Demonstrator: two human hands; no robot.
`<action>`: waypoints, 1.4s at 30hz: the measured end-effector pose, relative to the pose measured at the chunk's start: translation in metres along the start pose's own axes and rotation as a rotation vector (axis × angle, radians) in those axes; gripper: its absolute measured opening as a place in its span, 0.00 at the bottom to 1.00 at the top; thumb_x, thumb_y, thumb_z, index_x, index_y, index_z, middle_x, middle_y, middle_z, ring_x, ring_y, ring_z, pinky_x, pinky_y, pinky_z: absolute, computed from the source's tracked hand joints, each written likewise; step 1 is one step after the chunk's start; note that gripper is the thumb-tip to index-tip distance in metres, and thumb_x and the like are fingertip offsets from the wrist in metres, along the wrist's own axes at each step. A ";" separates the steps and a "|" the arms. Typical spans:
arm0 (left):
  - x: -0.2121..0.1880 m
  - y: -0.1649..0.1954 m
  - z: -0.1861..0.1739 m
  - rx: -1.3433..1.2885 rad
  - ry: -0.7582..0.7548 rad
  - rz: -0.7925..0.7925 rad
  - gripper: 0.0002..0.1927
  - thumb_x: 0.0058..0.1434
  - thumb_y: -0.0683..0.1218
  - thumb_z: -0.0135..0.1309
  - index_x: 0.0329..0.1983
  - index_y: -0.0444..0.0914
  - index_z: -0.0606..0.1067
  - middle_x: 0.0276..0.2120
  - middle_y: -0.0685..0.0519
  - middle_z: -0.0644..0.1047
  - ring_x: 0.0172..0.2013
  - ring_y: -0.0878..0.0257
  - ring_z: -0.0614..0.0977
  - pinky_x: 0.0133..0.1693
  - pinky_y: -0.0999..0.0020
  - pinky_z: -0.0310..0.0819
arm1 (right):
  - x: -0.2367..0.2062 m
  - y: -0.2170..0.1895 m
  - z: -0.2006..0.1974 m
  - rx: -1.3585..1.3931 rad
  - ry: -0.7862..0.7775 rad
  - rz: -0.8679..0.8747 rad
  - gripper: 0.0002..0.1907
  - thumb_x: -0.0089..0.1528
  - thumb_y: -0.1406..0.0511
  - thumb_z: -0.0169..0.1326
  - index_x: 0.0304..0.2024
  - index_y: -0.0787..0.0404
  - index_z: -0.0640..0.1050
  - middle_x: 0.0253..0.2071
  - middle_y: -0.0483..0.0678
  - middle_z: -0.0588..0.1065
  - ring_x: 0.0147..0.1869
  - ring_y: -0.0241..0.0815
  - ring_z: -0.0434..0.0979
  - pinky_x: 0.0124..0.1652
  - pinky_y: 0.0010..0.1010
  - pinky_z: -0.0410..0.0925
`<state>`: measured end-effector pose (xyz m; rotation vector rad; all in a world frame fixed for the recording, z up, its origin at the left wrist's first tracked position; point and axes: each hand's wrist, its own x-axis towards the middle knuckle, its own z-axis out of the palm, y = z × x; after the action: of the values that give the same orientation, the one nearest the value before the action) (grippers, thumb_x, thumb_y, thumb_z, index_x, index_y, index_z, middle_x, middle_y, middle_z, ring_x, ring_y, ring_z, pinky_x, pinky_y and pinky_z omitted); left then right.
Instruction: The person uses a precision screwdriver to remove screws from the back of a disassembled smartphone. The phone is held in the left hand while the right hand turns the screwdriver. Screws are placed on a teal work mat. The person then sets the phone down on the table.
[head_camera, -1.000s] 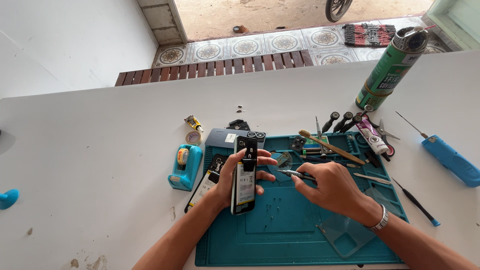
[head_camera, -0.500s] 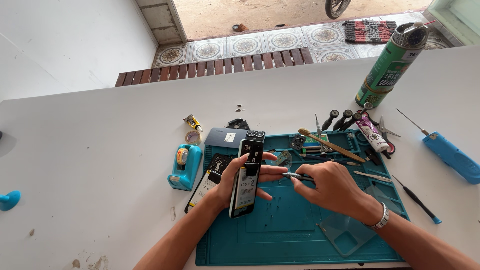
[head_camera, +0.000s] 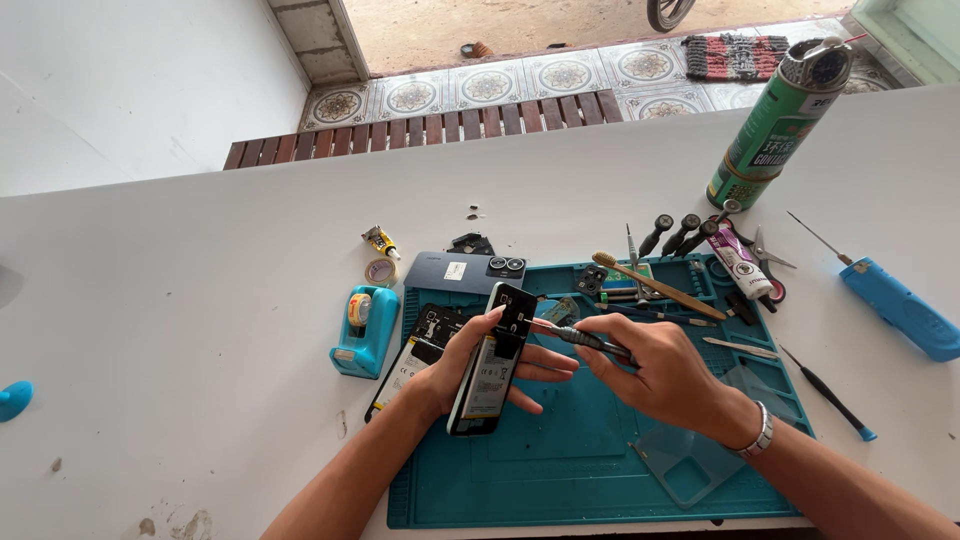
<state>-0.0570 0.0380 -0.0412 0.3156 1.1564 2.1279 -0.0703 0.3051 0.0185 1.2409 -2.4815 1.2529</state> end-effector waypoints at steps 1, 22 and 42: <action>-0.001 0.000 0.000 0.013 -0.013 -0.001 0.50 0.62 0.74 0.34 0.73 0.33 0.58 0.60 0.24 0.71 0.59 0.36 0.77 0.42 0.47 0.85 | 0.000 0.002 0.001 0.010 -0.003 -0.003 0.14 0.62 0.64 0.58 0.49 0.61 0.77 0.14 0.41 0.73 0.12 0.30 0.69 0.15 0.27 0.56; -0.007 -0.001 0.005 0.150 -0.068 -0.051 0.49 0.65 0.79 0.22 0.70 0.39 0.61 0.43 0.37 0.77 0.33 0.50 0.85 0.29 0.63 0.84 | -0.005 0.001 0.016 0.042 0.021 -0.016 0.17 0.63 0.65 0.58 0.54 0.60 0.75 0.11 0.40 0.69 0.10 0.29 0.65 0.14 0.26 0.53; -0.006 0.002 0.015 0.248 0.017 -0.032 0.51 0.64 0.79 0.24 0.62 0.32 0.68 0.23 0.59 0.59 0.19 0.71 0.66 0.28 0.62 0.83 | -0.005 0.000 0.013 -0.016 0.004 0.030 0.13 0.66 0.60 0.54 0.47 0.61 0.79 0.12 0.42 0.71 0.10 0.31 0.65 0.14 0.27 0.53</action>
<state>-0.0459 0.0431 -0.0298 0.3882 1.4286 1.9649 -0.0633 0.2993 0.0080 1.2008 -2.5112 1.2382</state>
